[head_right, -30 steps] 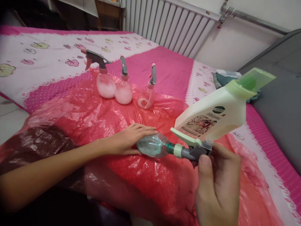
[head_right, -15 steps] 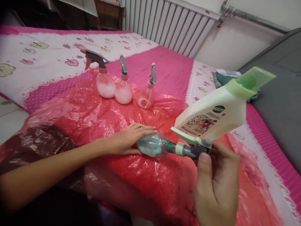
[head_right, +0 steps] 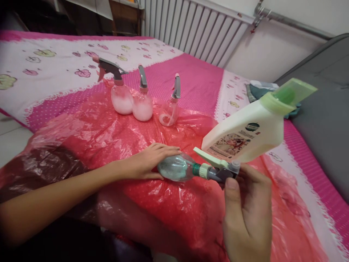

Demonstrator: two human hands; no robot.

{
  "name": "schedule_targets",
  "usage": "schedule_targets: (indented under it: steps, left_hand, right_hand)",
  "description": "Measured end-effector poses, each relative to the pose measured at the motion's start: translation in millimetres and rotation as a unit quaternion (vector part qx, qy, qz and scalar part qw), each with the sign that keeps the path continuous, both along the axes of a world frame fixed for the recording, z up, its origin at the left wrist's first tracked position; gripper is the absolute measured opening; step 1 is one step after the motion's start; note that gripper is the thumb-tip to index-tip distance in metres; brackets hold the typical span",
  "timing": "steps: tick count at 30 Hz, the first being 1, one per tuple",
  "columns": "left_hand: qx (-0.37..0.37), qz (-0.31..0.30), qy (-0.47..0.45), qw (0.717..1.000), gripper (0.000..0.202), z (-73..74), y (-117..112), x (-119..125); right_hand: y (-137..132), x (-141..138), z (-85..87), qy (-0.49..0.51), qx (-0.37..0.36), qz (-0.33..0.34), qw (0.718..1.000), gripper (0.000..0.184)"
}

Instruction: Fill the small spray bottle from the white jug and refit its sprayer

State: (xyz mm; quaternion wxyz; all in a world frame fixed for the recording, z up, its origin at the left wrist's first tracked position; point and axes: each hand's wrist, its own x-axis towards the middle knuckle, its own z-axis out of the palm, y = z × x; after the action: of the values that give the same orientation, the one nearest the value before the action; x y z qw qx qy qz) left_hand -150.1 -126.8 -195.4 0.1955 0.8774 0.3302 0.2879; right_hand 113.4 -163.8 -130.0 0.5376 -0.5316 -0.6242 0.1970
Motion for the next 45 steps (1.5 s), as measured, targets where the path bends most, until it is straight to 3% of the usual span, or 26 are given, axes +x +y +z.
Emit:
schedule_targets:
  steps: [6, 17, 23, 30, 34, 38, 45]
  left_hand:
    - [0.003, -0.003, 0.0, 1.0, 0.075, 0.7, -0.1, 0.4]
    - [0.006, -0.004, -0.002, 1.0, 0.076, -0.7, 0.7, 0.8]
    - [0.007, -0.003, 0.001, 1.0, 0.075, 0.1, 0.6, 0.3]
    - [0.003, -0.002, -0.004, 1.0, 0.077, -0.5, 0.9, 0.4]
    - [0.006, -0.001, -0.007, 1.0, 0.077, 0.4, 0.4, 0.6]
    - [-0.004, -0.002, -0.005, 1.0, 0.079, 1.9, -0.5, 0.5]
    - [-0.01, 0.003, -0.004, 1.0, 0.078, 2.4, -0.6, 1.0]
  right_hand:
    - [-0.1, 4.2, 2.5, -0.004, -0.031, -0.011, 0.999, 0.035]
    - [3.9, 5.3, -2.6, 0.023, 0.041, -0.087, 0.995, 0.039]
    - [1.5, 3.1, 1.2, -0.004, 0.02, -0.063, 0.998, 0.035]
    - [1.5, 7.9, 0.1, 0.001, 0.06, -0.088, 0.994, 0.04]
    - [-0.6, 2.4, 0.4, 0.0, 0.014, -0.065, 0.998, 0.04]
    - [-0.5, 0.7, 1.9, 0.008, 0.041, -0.098, 0.994, 0.041]
    - [-0.4, 4.4, 2.3, -0.004, 0.039, -0.098, 0.994, 0.041]
